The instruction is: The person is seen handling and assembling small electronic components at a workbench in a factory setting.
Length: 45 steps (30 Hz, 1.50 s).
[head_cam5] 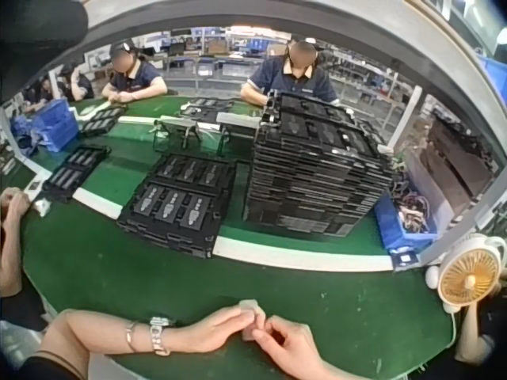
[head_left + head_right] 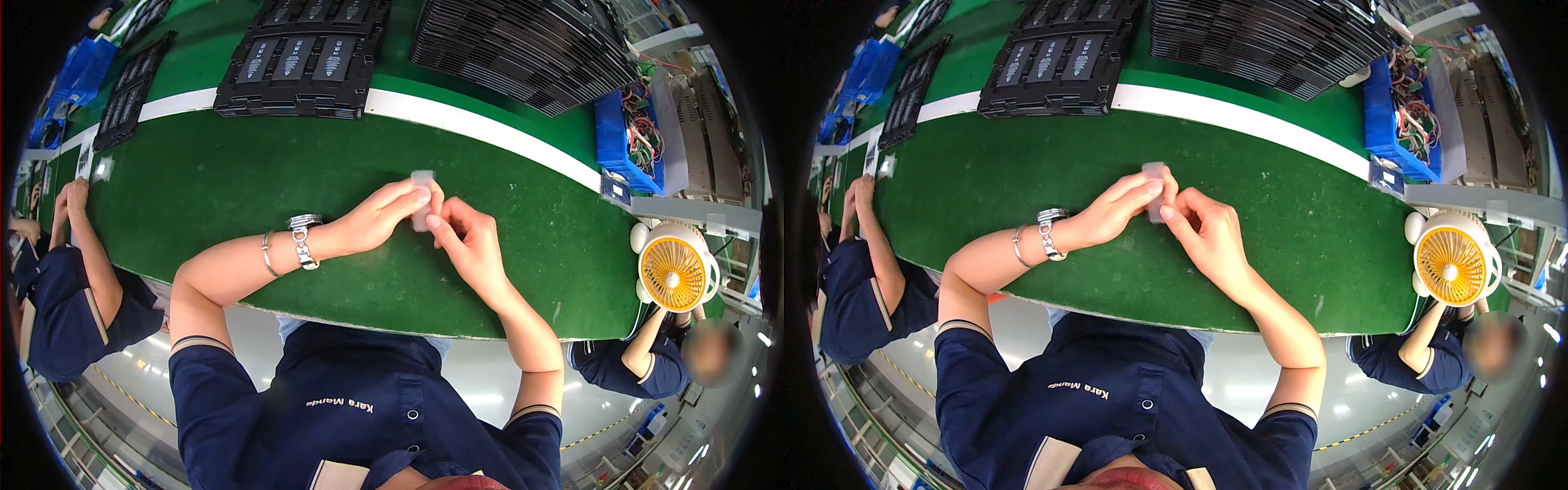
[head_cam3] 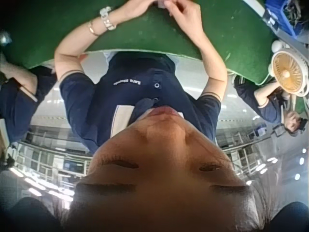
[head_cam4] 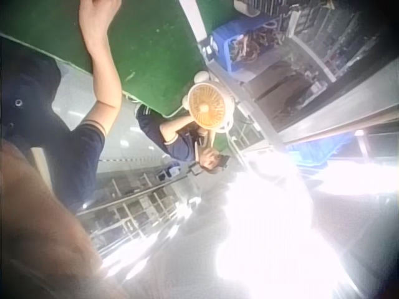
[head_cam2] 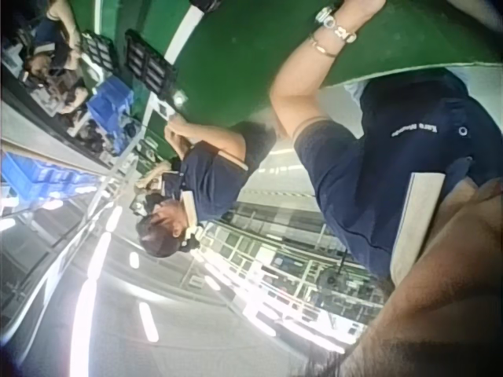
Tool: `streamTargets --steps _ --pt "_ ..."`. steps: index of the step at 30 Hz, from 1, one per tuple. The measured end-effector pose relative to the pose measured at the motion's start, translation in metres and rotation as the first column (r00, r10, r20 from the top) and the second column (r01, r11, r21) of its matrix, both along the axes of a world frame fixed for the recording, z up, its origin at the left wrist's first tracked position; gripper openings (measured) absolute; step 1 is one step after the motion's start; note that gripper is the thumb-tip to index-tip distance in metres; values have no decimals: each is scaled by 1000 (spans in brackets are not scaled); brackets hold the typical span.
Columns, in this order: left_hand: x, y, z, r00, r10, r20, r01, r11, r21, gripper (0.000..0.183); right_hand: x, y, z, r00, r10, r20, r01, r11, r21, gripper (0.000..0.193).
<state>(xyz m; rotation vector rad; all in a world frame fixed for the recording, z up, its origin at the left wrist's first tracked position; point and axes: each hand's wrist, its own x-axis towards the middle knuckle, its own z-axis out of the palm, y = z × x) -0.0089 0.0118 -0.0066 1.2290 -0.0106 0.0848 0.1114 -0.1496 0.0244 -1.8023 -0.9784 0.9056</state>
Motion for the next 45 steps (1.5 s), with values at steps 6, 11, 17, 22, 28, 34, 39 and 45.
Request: streamTargets --steps 6,11,17,22,28,34,39,45 --pt "1 4 3 983 -41 -181 2 978 -210 31 0 8 9 782 -73 619 -130 952 277 80" --pt "-1 -4 3 938 -169 -304 25 904 -427 30 -5 11 0 726 61 685 -296 927 232 106" --pt "1 -3 4 922 -245 -301 70 869 -490 29 -6 11 -6 712 18 702 -272 928 253 97" --pt "-1 -2 -1 914 -248 -320 47 850 -524 30 -9 11 -8 715 54 697 -292 929 227 98" --pt "-1 -4 2 920 -227 -319 29 852 -523 29 -11 12 -9 689 40 724 -281 935 215 101" --pt "1 -2 -1 914 -238 -329 32 850 -526 25 -12 12 -12 695 38 718 -288 929 230 101" --pt "0 -2 2 913 -230 -336 25 855 -518 24 -15 15 -10 643 13 766 -307 920 242 90" --pt "0 -14 24 891 -94 -443 -84 927 -365 24 -19 15 -8 604 25 797 -305 931 202 90"
